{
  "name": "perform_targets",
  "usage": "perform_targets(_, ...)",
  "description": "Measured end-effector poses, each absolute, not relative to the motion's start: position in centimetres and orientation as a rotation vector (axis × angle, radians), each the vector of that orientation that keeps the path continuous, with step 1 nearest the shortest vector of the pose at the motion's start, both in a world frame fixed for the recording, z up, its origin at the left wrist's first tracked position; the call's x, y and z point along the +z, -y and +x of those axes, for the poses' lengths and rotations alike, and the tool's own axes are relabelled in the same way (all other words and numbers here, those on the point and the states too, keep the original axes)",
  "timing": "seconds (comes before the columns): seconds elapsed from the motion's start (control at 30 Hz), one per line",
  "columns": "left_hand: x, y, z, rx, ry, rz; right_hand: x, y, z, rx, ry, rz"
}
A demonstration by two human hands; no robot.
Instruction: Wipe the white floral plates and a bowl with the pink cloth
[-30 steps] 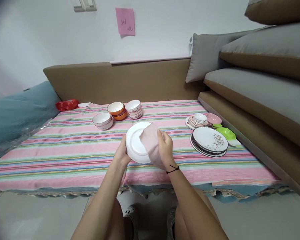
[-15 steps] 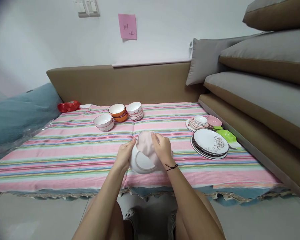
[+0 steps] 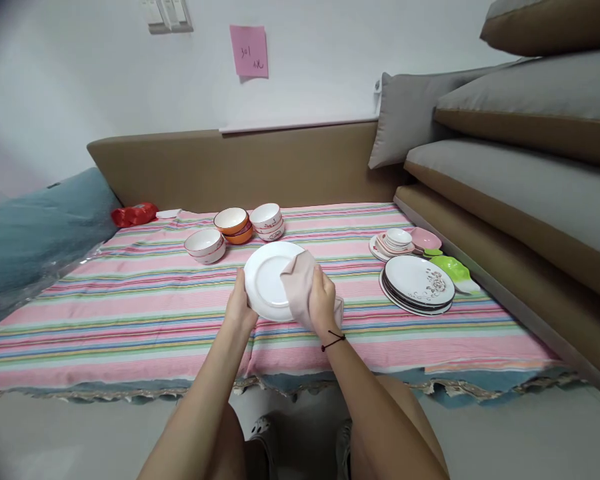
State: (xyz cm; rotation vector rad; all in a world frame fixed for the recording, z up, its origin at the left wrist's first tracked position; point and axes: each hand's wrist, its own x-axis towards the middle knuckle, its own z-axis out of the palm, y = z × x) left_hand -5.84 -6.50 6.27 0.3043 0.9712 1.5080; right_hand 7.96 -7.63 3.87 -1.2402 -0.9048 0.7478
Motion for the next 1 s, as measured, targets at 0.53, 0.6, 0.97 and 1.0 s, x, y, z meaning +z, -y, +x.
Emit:
perform_targets(0.53, 5.5, 9.0, -5.1, 1.255, -1.032, 0.85, 4.9, 7.8, 9.5, 0.383, 1.421, -1.399)
perform_targets(0.6, 5.6, 8.8, -5.1, 1.342, -1.029, 0.73, 5.0, 7.4, 9.8, 0.455, 1.289, -1.364)
perform_targets(0.97, 5.1, 7.7, -4.7, 1.46, -0.823, 0.199, 5.2, 8.0, 8.8, 0.699, 1.037, -1.201)
perform_targets(1.0, 5.1, 7.6, -4.7, 1.456, -0.828, 0.214, 5.4, 8.1, 8.9, 0.706, 1.057, -1.194)
